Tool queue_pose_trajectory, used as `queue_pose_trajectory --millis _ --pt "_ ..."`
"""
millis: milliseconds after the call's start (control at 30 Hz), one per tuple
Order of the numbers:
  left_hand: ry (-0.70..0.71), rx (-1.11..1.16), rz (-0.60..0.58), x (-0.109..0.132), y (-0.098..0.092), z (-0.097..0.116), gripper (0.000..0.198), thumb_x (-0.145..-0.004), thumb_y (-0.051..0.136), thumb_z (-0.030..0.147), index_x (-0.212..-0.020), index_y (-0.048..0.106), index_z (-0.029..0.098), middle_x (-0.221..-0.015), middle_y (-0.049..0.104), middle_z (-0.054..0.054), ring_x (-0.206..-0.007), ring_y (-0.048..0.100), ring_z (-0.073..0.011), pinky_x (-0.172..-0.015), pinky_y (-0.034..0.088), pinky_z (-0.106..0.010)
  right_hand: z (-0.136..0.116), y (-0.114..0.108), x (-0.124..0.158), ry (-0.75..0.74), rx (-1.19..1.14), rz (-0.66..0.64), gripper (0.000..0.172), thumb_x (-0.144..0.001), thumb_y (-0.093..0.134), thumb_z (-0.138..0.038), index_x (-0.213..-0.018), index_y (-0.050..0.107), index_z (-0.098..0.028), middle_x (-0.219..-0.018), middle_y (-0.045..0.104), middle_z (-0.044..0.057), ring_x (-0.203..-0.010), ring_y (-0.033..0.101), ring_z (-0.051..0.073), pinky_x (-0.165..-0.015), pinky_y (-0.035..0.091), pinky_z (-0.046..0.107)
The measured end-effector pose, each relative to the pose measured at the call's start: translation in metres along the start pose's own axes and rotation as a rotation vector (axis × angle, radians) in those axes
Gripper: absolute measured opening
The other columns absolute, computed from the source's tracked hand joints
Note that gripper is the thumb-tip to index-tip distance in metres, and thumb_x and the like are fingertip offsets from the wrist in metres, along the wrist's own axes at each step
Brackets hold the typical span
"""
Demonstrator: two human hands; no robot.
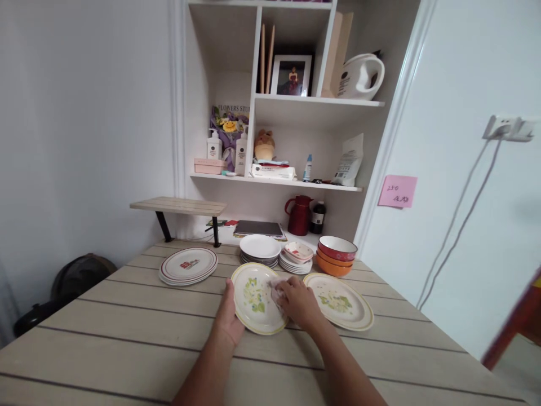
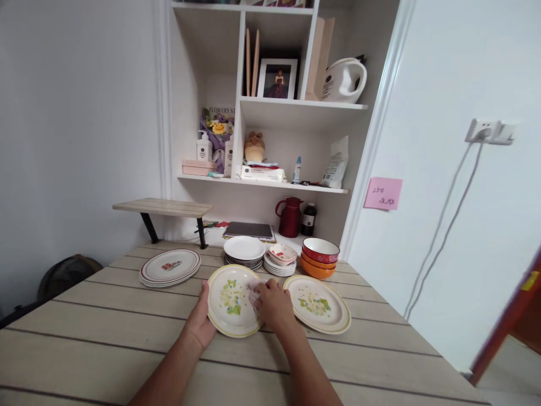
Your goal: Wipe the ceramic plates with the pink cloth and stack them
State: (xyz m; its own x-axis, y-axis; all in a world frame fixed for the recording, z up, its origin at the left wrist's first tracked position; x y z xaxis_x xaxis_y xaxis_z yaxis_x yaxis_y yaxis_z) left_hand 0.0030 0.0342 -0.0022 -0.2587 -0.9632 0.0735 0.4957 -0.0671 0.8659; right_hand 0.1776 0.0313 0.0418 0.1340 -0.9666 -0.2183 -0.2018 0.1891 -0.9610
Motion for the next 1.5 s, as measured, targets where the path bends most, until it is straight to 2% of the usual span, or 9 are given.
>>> queue_pose_trajectory --millis 133,233,367,600,733,867,1067,1300,1500 --pt "-0.049 -0.004 -0.014 0.003 0.002 0.001 0.069 -0.089 0.040 0.060 -0.141 0.046 0.015 -0.122 0.067 -0.018 -0.117 0.060 -0.0325 -0.104 0.040 -0.051 -0.025 -0.001 0.018 -0.105 -0.083 -0.086 0.033 -0.079 0.054 -0.022 -0.112 0.063 -0.022 -0.109 0.057 0.009 -0.097 0.057 0.024 -0.077 0.039 0.031" --pt "-0.052 -0.057 0.004 0.008 0.005 0.003 0.070 -0.088 0.041 0.061 -0.135 0.052 0.011 -0.116 0.070 -0.019 -0.110 0.064 -0.0324 -0.100 0.045 -0.048 -0.050 0.002 0.028 -0.294 -0.282 -0.155 0.033 -0.078 0.057 -0.021 -0.110 0.061 -0.024 -0.107 0.055 0.005 -0.089 0.057 0.019 -0.075 0.039 0.028" --pt "-0.099 -0.109 -0.006 0.013 0.011 0.003 0.067 -0.087 0.045 0.060 -0.132 0.054 0.012 -0.112 0.071 -0.018 -0.106 0.066 -0.0317 -0.095 0.049 -0.046 -0.064 0.007 0.024 -0.436 -0.449 -0.031 0.032 -0.081 0.058 -0.020 -0.113 0.058 -0.026 -0.111 0.054 0.004 -0.100 0.053 0.018 -0.086 0.038 0.029" --pt "-0.166 -0.094 -0.086 0.014 0.020 -0.003 0.064 -0.088 0.045 0.056 -0.137 0.051 0.016 -0.122 0.067 -0.016 -0.117 0.060 -0.0310 -0.102 0.043 -0.046 -0.034 0.004 -0.016 -0.151 -0.104 0.257 0.040 -0.093 0.050 -0.033 -0.132 0.051 -0.037 -0.142 0.043 0.006 -0.130 0.035 0.028 -0.105 0.024 0.048" --pt "-0.075 -0.084 -0.045 0.011 0.014 0.000 0.062 -0.087 0.052 0.050 -0.138 0.049 0.014 -0.128 0.063 -0.018 -0.123 0.055 -0.0311 -0.107 0.039 -0.046 -0.006 0.010 -0.017 -0.059 -0.017 0.195 0.048 -0.095 0.042 -0.027 -0.142 0.041 -0.036 -0.153 0.033 0.004 -0.142 0.020 0.029 -0.110 0.017 0.053" --pt "-0.004 -0.068 0.035 0.008 0.006 0.003 0.063 -0.086 0.055 0.047 -0.141 0.044 0.019 -0.132 0.061 -0.017 -0.125 0.054 -0.0305 -0.107 0.039 -0.047 0.010 0.022 -0.006 -0.092 -0.030 0.067 0.052 -0.090 0.042 -0.014 -0.139 0.046 -0.029 -0.149 0.041 0.007 -0.140 0.029 0.025 -0.109 0.026 0.045" --pt "-0.075 -0.102 -0.013 0.010 0.012 0.001 0.066 -0.086 0.052 0.053 -0.143 0.043 0.022 -0.132 0.061 -0.015 -0.124 0.055 -0.0300 -0.107 0.038 -0.048 -0.012 0.025 -0.012 -0.046 -0.066 0.122 0.047 -0.093 0.034 -0.015 -0.138 0.049 -0.018 -0.151 0.037 0.014 -0.141 0.028 0.027 -0.110 0.028 0.045" --pt "-0.137 -0.083 -0.128 0.010 0.016 -0.001 0.069 -0.086 0.039 0.064 -0.138 0.049 0.020 -0.127 0.064 -0.016 -0.121 0.057 -0.0290 -0.105 0.041 -0.046 -0.050 0.019 -0.009 -0.348 -0.271 0.067 0.049 -0.095 0.035 -0.022 -0.143 0.043 -0.017 -0.153 0.034 0.014 -0.141 0.029 0.024 -0.113 0.026 0.043" --pt "-0.117 -0.138 0.033 0.014 0.007 0.001 0.085 -0.078 0.036 0.075 -0.131 0.055 0.011 -0.112 0.071 -0.021 -0.107 0.066 -0.0341 -0.092 0.050 -0.050 -0.059 0.003 0.021 -0.631 -0.365 -0.154 0.059 -0.085 0.052 -0.018 -0.142 0.044 -0.029 -0.151 0.039 0.007 -0.141 0.031 0.022 -0.115 0.022 0.044"
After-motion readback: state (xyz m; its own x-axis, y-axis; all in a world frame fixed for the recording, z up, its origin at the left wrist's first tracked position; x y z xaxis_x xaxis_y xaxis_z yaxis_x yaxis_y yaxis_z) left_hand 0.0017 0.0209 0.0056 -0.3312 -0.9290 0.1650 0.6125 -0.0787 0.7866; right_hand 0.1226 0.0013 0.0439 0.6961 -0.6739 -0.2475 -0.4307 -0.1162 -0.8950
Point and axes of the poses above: each hand's wrist, its own x-axis away from the middle knuckle, its own y-axis out of the palm, z = x × y, the point moved 2 cm from there along -x, towards the middle knuckle
